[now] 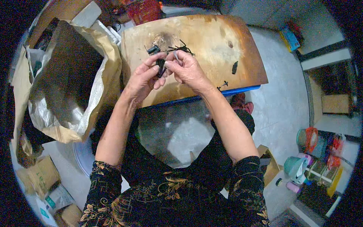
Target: Assembling and inspecting small electronic components and parts.
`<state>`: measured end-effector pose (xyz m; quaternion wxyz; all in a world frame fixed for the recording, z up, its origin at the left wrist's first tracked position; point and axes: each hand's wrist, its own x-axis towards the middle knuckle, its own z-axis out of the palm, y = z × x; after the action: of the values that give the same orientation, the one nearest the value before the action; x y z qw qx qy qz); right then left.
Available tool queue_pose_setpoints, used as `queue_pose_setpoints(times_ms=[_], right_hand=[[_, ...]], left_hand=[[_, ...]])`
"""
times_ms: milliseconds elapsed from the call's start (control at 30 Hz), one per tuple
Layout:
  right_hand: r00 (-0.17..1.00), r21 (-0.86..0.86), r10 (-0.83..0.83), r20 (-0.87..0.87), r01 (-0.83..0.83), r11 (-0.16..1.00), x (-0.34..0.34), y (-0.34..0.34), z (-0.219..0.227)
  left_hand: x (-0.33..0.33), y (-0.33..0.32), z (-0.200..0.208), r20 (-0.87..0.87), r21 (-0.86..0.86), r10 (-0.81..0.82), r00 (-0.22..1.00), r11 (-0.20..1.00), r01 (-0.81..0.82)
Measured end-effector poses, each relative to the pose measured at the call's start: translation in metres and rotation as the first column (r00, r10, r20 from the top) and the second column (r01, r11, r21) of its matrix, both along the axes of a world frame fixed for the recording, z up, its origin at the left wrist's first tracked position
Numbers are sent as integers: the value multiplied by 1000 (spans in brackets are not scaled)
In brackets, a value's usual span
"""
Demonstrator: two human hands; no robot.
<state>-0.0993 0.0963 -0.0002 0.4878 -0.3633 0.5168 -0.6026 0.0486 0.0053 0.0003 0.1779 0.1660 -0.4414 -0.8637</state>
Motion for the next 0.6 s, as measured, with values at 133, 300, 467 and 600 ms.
queue_pose_setpoints(times_ms=[133, 300, 467, 600], right_hand=[[983, 52, 171, 73, -175, 983, 2, -1, 14], [986, 138, 165, 1, -163, 977, -4, 3, 12], [960, 86, 118, -255, -99, 991, -15, 6, -3], [945, 26, 34, -327, -27, 999, -16, 10, -12]], left_hand=[[5, 0, 8, -52, -1, -117, 992, 993, 117], [1, 5, 7, 8, -42, -84, 996, 996, 84], [-7, 12, 6, 81, -287, -43, 996, 956, 65], [-16, 19, 2, 203, -547, 39, 978, 833, 80]])
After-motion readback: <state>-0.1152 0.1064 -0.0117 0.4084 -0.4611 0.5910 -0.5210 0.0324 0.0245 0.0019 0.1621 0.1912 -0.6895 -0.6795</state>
